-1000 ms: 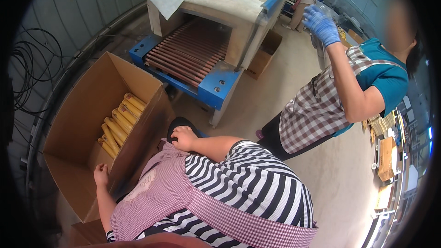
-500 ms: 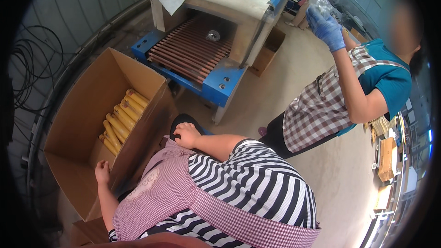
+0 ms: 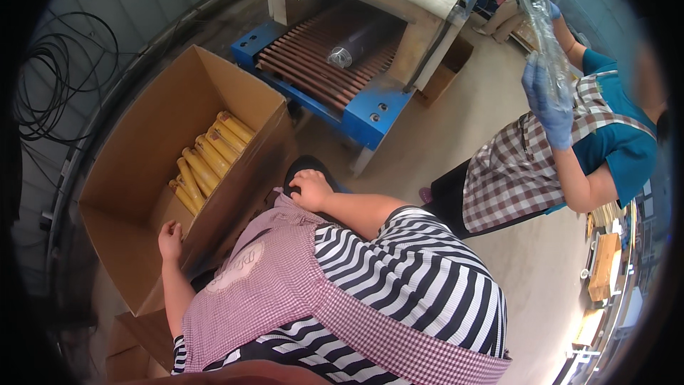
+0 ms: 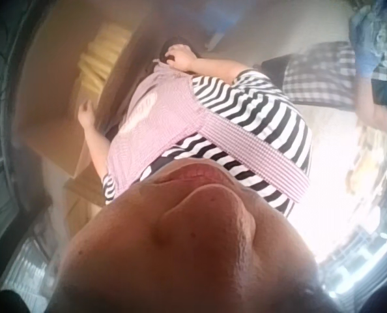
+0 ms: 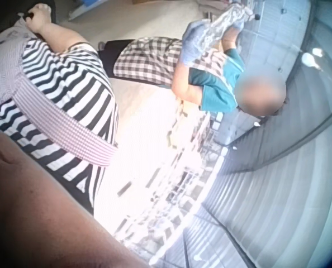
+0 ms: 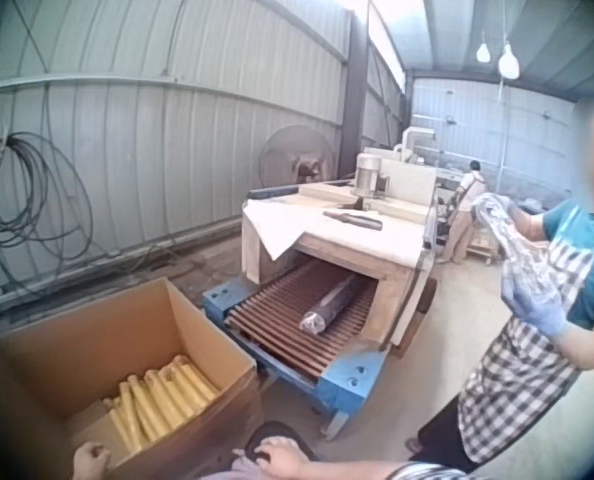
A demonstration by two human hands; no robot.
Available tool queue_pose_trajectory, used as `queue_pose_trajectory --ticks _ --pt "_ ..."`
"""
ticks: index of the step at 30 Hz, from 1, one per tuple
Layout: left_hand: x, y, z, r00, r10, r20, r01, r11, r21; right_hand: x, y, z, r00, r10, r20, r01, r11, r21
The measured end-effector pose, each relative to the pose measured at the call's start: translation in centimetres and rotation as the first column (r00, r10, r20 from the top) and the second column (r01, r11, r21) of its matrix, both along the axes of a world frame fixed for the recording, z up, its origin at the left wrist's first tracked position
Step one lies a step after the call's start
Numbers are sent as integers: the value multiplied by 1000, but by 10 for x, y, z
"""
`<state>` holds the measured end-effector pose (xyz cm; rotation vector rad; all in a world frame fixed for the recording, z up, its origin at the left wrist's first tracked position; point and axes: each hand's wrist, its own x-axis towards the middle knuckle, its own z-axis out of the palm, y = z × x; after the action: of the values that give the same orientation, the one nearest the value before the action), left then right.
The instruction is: The person picks up wrapped rolls of material from a conveyor belt and stacks them into a large cardboard box.
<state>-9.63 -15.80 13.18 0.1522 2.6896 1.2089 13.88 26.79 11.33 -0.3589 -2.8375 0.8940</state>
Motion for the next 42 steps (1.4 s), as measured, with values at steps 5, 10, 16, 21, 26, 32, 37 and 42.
queue_pose_trajectory --ticks 5,10,16,21,26,32,37,42 --pt "9 -2 8 998 -19 -52 15 997 -71 -25 25 25 907 -52 -419 1 993 -120" --pt "16 -1 14 999 8 -40 -10 998 -55 -86 142 115 483 -705 -520 581 702 -412" --pt "14 3 16 999 22 -47 -28 991 -129 -149 213 174 435 -874 217 890 379 -254" --pt "20 13 27 997 37 -67 -42 996 -76 -179 196 159 414 -866 280 874 294 -386" --pt "40 86 73 961 -138 -238 183 967 176 -168 130 122 532 -809 -250 99 353 -930" --pt "90 220 179 845 -517 138 19 288 958 -111 -78 149 715 -516 -471 -340 333 -880" --pt "100 188 167 880 -346 327 -158 434 887 -96 -111 152 725 -282 -628 -477 451 -754" --pt "103 75 150 915 -346 208 -117 265 957 -121 -21 160 645 -506 -573 -443 364 -819"
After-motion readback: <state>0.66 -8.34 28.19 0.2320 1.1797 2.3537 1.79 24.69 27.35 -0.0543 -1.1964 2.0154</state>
